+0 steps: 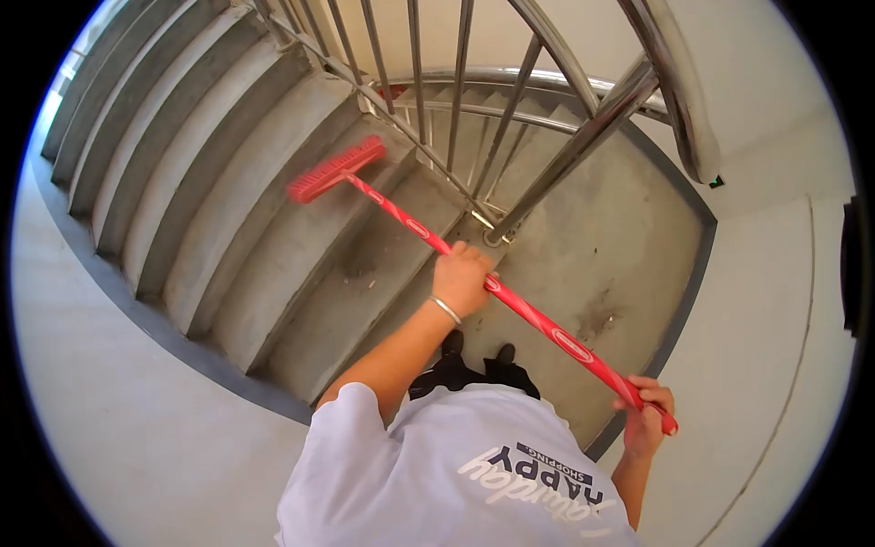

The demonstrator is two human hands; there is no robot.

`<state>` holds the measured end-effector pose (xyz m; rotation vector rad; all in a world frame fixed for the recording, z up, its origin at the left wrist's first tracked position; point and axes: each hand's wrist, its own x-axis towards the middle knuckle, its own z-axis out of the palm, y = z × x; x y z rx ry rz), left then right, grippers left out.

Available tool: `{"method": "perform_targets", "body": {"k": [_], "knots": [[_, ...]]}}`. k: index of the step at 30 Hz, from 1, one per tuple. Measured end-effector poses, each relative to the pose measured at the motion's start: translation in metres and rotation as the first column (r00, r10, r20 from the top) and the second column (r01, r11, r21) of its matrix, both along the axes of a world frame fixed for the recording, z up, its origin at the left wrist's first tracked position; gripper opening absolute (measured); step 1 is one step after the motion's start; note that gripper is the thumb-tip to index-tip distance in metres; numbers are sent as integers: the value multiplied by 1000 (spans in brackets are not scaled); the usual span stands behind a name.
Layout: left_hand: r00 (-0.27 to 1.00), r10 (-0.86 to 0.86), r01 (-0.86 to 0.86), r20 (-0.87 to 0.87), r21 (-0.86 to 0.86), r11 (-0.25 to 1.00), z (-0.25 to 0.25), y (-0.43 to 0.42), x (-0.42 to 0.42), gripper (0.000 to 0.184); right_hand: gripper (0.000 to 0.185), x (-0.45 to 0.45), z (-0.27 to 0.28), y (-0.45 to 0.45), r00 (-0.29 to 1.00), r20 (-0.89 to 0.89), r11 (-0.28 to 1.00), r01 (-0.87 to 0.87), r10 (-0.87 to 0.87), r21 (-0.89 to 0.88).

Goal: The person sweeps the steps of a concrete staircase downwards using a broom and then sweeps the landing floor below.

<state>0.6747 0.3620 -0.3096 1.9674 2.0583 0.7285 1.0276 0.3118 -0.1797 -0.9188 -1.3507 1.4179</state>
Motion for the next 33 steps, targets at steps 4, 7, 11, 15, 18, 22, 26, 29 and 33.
{"method": "perform_targets", "body": {"k": [4, 7, 11, 15, 18, 22, 26, 29, 33], "knots": [[999, 43, -43, -14, 31, 999, -38, 16, -10, 15, 21, -24, -26, 0, 995, 26, 987, 97, -94, -127], [990, -103, 92, -92, -118, 989, -55, 16, 15, 15, 20, 0, -19, -9, 992, 25, 982, 125, -123, -143], [995, -84, 81, -53, -63, 995, -18, -15, 71, 19, 22, 57, 8, -29, 992, 22, 986, 129, -127, -104], [999, 4, -2, -38, 64, 998, 2, -25, 73, 21, 23, 71, 10, -19, 1000, -30, 1000, 4, -5, -17], [996, 91, -88, -24, 93, 992, -3, -24, 37, 20, 25, 43, -13, 0, 991, -75, 993, -110, 108, -31], [990, 111, -112, -85, -13, 994, -69, -17, 8, 20, 22, 10, -42, 5, 987, -49, 974, -157, 151, -162], [998, 63, -62, -23, 57, 996, -87, -11, 80, 23, 22, 74, -36, 0, 998, 37, 991, -53, 58, -125], [1000, -1, 1, -17, 0, 1000, -59, -2, 155, 25, 22, 148, -23, 0, 998, 16, 997, -56, 57, -45], [996, 62, -65, 70, 34, 997, -24, -13, 189, 24, 23, 194, -4, 18, 980, -26, 981, -195, 195, 10]]}}
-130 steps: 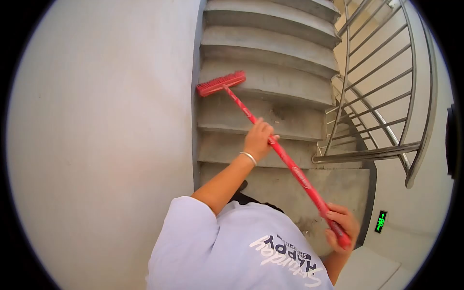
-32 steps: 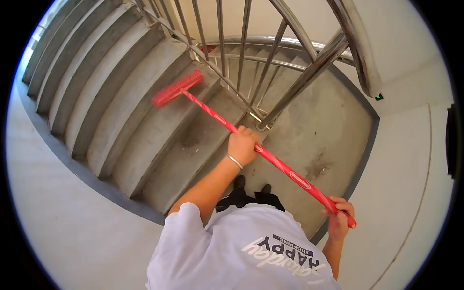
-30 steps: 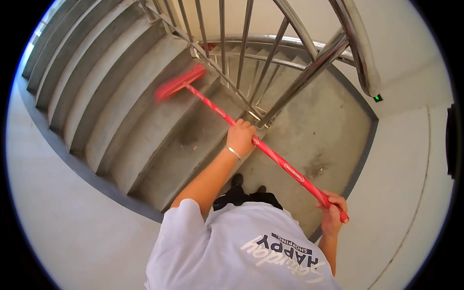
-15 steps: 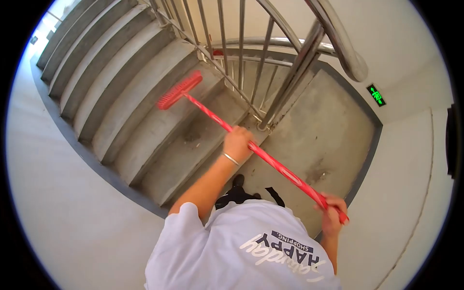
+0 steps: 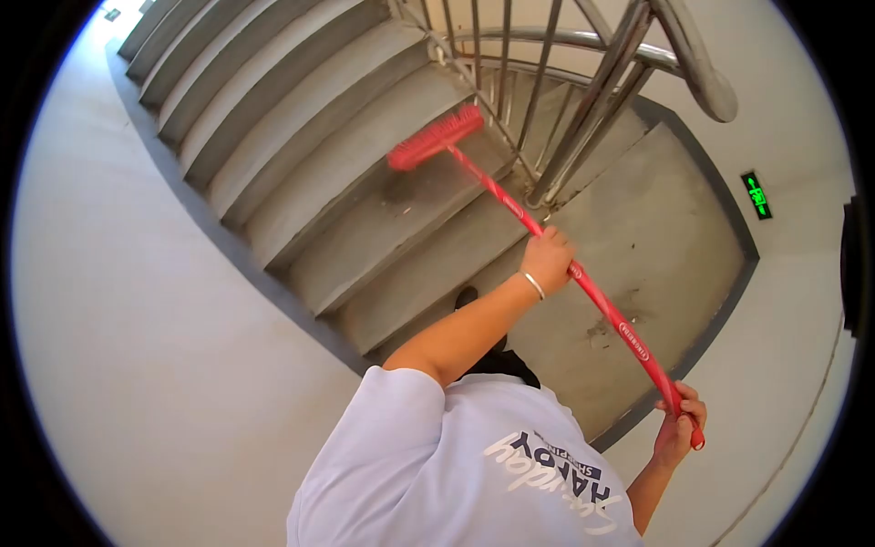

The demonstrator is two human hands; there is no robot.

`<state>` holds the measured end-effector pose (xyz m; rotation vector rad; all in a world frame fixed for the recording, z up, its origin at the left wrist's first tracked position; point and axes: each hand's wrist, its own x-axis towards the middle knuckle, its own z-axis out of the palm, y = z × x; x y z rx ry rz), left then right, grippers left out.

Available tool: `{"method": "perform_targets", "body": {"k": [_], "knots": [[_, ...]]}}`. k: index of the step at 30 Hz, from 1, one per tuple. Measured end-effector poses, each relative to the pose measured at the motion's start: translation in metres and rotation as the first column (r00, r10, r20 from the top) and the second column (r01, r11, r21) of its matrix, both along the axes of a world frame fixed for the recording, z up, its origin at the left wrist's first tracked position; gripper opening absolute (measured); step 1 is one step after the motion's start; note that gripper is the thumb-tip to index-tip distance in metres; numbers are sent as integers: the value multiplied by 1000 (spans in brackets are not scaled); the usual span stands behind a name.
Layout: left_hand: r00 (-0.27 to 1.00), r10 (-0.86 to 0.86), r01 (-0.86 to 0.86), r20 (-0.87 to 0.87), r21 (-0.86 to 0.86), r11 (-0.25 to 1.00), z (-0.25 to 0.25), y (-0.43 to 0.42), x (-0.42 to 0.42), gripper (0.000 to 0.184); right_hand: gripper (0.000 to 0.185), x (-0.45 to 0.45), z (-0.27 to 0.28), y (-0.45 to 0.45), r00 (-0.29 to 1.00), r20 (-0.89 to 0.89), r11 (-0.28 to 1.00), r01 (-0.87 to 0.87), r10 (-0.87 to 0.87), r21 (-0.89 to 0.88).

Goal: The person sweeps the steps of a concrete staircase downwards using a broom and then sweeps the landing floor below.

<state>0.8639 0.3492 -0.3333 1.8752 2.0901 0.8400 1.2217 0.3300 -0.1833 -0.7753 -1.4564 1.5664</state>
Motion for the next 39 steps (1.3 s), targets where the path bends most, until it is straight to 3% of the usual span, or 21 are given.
{"method": "perform_targets", "body": {"k": [3, 6, 9, 11, 12, 16, 18, 21, 23, 25, 27, 28, 31, 33, 39], "knots": [[984, 142, -138, -109, 42, 990, 8, -10, -36, 24, 25, -26, -25, 1, 999, -13, 999, -30, 30, -11], [972, 198, -190, -129, 72, 979, -18, -47, -110, 24, 19, -100, -56, -19, 994, -2, 992, -108, 109, -58], [946, 288, -293, -148, -12, 956, -54, -86, -149, 24, 16, -141, -79, -39, 982, -56, 966, -188, 181, -177], [949, 211, -262, -233, -217, 940, -75, -113, -156, 16, 17, -158, -79, -50, 984, -11, 964, -179, 181, -194], [931, 292, -329, -217, -157, 931, -92, -115, -145, 17, 17, -151, -77, -54, 981, 19, 964, -185, 192, -188], [976, 175, -199, -132, -201, 959, -32, -98, -90, 19, 19, -96, -25, -46, 981, 44, 982, -185, 187, -42], [970, 231, -238, -77, -105, 966, 4, -100, -80, 19, 20, -89, -2, -37, 976, 46, 977, -214, 213, 0], [940, 320, -331, -120, -88, 939, 39, -123, -111, 18, 20, -111, 19, -43, 961, -21, 958, -273, 276, 86], [933, 324, -346, -155, -148, 926, 44, -162, -159, 17, 21, -152, 1, -61, 972, -19, 972, -235, 235, -28], [927, 306, -358, -217, -270, 894, 32, -208, -209, 17, 21, -210, -19, -102, 971, -34, 965, -238, 235, -107], [895, 384, -431, -227, -221, 875, -6, -272, -249, 13, 21, -260, -46, -147, 943, -41, 928, -333, 331, -165], [879, 378, -463, -292, -331, 822, -26, -299, -263, 17, 21, -278, -59, -164, 928, -59, 899, -371, 367, -234], [834, 508, -549, -217, -232, 803, -59, -359, -259, 16, 20, -287, -72, -186, 908, -65, 868, -415, 414, -274], [855, 488, -518, -177, -229, 824, -47, -346, -245, 14, 21, -285, -67, -184, 895, -55, 862, -442, 443, -250], [936, 330, -348, -124, -164, 923, -23, -236, -150, 15, 21, -185, 7, -147, 987, 79, 984, -128, 139, -127]]}}
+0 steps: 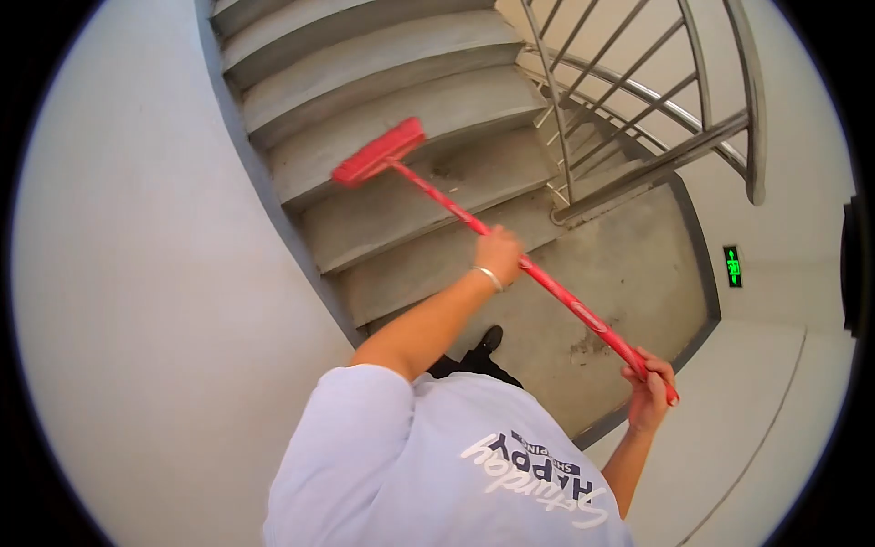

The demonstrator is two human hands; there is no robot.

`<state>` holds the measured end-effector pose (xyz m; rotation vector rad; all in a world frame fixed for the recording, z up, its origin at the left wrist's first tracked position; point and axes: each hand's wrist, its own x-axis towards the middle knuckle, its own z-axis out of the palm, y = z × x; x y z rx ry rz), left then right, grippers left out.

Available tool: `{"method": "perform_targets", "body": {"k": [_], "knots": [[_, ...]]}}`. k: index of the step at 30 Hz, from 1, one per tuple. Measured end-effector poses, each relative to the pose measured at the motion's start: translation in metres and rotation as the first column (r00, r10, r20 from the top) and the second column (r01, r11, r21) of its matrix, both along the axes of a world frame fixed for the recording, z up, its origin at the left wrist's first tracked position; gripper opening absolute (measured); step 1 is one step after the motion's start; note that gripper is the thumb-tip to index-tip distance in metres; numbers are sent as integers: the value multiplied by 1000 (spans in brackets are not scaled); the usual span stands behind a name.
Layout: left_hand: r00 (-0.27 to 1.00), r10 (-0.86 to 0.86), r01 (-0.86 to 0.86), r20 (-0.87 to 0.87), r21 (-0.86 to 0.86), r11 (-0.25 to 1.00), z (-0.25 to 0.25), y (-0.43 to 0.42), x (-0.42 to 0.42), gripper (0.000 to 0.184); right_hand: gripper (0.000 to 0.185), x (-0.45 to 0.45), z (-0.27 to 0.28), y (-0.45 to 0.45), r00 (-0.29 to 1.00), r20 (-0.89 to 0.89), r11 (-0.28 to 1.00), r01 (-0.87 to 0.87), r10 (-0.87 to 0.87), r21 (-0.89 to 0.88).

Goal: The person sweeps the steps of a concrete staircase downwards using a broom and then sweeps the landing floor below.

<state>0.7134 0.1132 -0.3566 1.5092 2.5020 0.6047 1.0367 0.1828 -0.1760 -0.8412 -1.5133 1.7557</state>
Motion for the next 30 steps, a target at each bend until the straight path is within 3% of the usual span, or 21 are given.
{"method": "perform_targets", "body": {"k": [5, 7, 13, 15, 18, 19, 21, 23, 25, 26, 28, 30], "knots": [[967, -249, 243, 50, 98, 965, 16, 76, 56, 16, 21, 64, 22, -18, 977, 21, 966, 208, -214, 156], [937, -343, 344, 66, -20, 939, 31, 90, 80, 15, 20, 88, 29, -26, 963, -6, 935, 263, -270, 238], [930, -358, 346, 82, 128, 929, 63, 63, 97, 15, 19, 115, 42, -37, 962, -100, 926, 272, -254, 262], [951, -308, 307, 30, 41, 951, 73, 41, 67, 15, 19, 97, 24, -39, 951, -126, 934, 301, -281, 191], [979, -192, 195, -63, 50, 979, 57, -3, -7, 17, 22, 32, -8, -54, 978, -119, 978, 184, -171, 103], [977, -187, 189, -98, 16, 982, 48, -20, -38, 16, 22, -2, -13, -64, 993, -99, 990, 78, -67, 113], [983, -153, 153, -103, 0, 988, 25, -63, -99, 15, 24, -56, -32, -84, 999, 10, 996, -48, 49, -76], [985, -153, 151, -76, -28, 988, -8, -116, -160, 17, 27, -113, -28, -107, 954, 31, 946, -291, 299, -144], [988, -144, 144, -53, -12, 990, -26, -152, -180, 19, 32, -135, -47, -114, 871, 16, 866, -486, 491, -119], [995, -101, 102, -15, 8, 995, -29, -164, -182, 21, 32, -140, -45, -109, 863, 18, 858, -499, 504, -119], [999, -38, 37, 27, 18, 999, -29, -176, -176, 23, 33, -148, -37, -107, 772, 178, 724, -634, 609, 273], [999, 38, -37, -4, 152, 988, -33, -166, -153, 24, 33, -132, -29, -96, 774, 192, 746, -633, 603, 208]]}}
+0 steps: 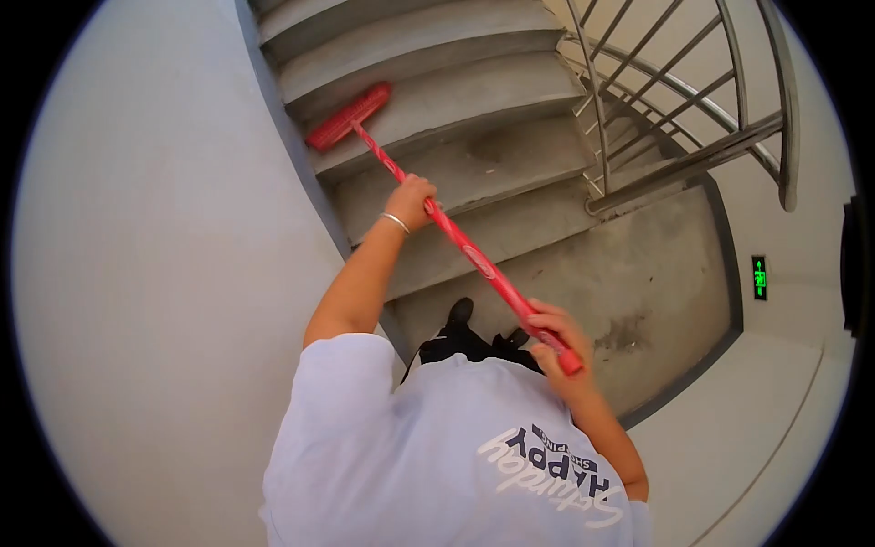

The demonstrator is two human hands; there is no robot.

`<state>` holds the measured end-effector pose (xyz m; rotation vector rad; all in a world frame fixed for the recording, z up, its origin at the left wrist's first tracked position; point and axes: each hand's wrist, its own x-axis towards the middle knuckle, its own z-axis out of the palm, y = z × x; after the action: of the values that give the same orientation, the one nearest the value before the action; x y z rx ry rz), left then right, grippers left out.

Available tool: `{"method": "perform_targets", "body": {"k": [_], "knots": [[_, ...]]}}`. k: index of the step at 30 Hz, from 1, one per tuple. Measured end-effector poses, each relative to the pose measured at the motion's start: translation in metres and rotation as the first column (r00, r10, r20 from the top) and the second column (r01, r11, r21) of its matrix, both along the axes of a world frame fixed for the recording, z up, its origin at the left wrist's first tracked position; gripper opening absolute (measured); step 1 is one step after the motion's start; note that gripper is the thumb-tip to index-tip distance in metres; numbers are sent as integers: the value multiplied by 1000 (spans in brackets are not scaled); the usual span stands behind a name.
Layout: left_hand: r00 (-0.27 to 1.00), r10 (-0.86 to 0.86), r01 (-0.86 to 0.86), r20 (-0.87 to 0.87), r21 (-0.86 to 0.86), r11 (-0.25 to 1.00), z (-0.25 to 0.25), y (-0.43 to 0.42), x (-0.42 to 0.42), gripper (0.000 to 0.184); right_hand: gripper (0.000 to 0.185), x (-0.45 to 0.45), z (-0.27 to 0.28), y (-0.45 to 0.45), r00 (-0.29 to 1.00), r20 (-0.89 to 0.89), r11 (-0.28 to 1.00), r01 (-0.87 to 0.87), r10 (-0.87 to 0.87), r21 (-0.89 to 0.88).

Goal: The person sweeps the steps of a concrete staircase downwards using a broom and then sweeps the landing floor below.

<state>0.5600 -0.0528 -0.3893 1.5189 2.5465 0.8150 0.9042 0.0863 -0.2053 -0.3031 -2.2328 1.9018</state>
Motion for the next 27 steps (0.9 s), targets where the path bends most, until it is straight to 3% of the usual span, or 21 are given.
{"method": "perform_targets", "body": {"k": [2, 3, 5, 12, 15, 18, 22, 27], "knots": [[999, 53, -53, -12, -17, 998, 5, 11, 34, 23, 30, 20, 15, 17, 990, 17, 961, 143, -143, -237], [995, 94, -95, -20, -44, 994, 9, 17, 53, 22, 30, 35, 19, 29, 990, 4, 962, 136, -139, -237], [994, 112, -112, 4, -9, 994, 18, 34, 87, 20, 24, 69, 24, 48, 986, 5, 984, 168, -168, -64], [988, 113, -129, 102, 166, 978, 75, 131, 190, 23, 34, 153, 70, 120, 943, -146, 954, 293, -299, -60], [979, 161, -183, 125, 191, 964, 76, 165, 228, 22, 43, 185, 66, 163, 906, -226, 933, 344, -358, -102], [968, 211, -228, 133, 127, 965, 63, 175, 247, 19, 41, 190, 55, 187, 886, -226, 910, 369, -406, -188], [933, 317, -334, 168, 81, 939, 53, 170, 252, 21, 38, 157, 54, 221, 902, -186, 910, 345, -389, -229], [863, 486, -487, 134, -33, 873, 40, 141, 212, 27, 31, 67, 65, 254, 973, -198, 974, 73, -117, -213]]}}
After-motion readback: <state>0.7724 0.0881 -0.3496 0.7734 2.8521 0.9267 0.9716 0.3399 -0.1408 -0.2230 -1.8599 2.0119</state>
